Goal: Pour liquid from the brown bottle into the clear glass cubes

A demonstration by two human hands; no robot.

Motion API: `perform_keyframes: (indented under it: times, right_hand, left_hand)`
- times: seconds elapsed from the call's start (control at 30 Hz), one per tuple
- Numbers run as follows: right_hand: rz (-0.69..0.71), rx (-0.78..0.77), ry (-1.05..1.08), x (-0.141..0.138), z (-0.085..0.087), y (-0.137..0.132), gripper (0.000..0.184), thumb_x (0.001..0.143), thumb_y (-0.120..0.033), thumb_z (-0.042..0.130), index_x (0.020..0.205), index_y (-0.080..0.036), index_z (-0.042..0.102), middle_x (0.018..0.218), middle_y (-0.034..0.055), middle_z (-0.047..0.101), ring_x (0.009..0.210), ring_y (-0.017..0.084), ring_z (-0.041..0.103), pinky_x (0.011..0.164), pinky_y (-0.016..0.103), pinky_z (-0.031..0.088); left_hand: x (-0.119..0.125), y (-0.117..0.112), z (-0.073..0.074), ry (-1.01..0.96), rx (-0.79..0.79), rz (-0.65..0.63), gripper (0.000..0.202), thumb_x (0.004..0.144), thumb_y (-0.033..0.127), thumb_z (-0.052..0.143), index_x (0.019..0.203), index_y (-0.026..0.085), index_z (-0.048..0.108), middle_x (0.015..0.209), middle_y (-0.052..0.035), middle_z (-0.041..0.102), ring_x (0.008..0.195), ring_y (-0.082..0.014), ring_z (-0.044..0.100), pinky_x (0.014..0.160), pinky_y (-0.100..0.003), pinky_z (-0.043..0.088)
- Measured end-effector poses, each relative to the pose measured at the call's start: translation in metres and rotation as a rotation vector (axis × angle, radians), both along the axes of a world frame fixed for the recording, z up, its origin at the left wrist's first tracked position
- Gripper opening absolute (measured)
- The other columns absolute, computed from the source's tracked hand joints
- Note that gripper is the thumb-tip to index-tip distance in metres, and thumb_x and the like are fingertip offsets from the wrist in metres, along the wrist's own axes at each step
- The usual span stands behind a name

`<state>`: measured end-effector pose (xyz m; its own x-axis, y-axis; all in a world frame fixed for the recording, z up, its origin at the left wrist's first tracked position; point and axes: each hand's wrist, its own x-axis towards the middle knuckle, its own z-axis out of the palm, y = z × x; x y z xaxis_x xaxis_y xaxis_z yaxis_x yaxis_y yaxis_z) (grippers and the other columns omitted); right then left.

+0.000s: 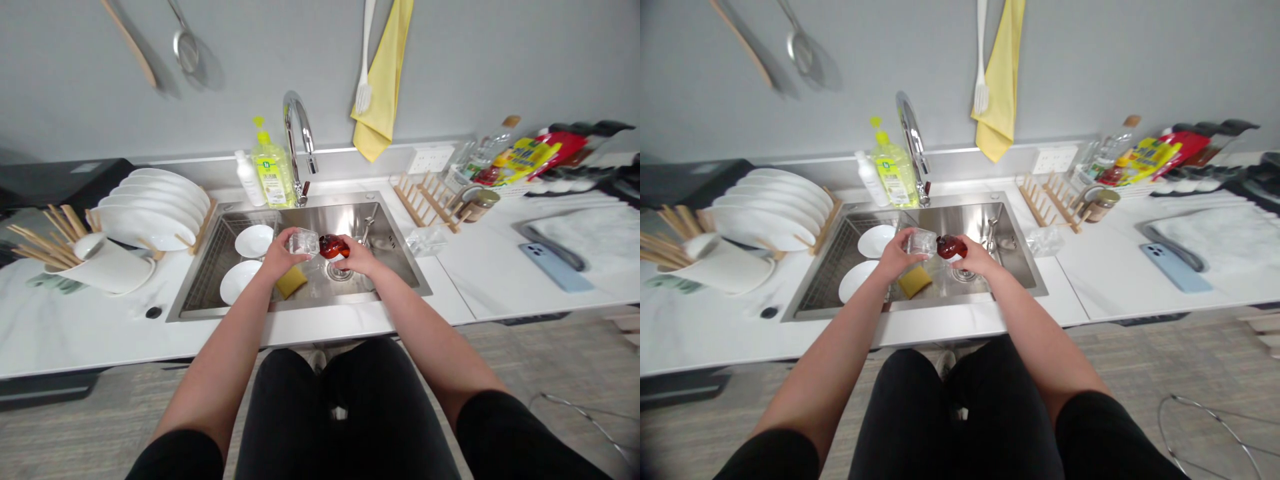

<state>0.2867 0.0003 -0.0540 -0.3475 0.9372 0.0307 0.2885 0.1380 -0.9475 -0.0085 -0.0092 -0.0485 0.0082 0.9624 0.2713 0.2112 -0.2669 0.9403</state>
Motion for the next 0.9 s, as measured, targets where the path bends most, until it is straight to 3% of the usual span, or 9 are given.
perform_keyframes:
  times: [0.37, 0.9]
  right_hand:
    - [-0.022, 0.068, -0.116, -0.0004, 0.0038, -0.0020, 0.084, 0.064, -0.016, 0.098, 0.144, -0.025, 0.072, 0.128, 0.0054, 0.085, 0.115, 0.031, 0.081, 0.112, 0.048, 0.062]
    - [-0.034, 0.094, -0.189, 0.0010, 0.0051, -0.0033, 0.085, 0.064, -0.011, 0.097, 0.145, -0.028, 0.075, 0.128, 0.0043, 0.086, 0.114, 0.031, 0.082, 0.110, 0.047, 0.063]
  left_hand:
    - [0.0011, -0.0044, 0.0062, 0.109, 0.043, 0.011, 0.091, 0.056, 0.041, 0.110, 0.138, 0.020, 0.075, 0.140, -0.0130, 0.078, 0.130, -0.0350, 0.074, 0.128, -0.057, 0.054]
    - [-0.0024, -0.0025, 0.0011, 0.184, 0.136, -0.012, 0.088, 0.060, 0.038, 0.110, 0.141, 0.026, 0.080, 0.137, -0.0107, 0.079, 0.128, -0.0350, 0.074, 0.126, -0.057, 0.055]
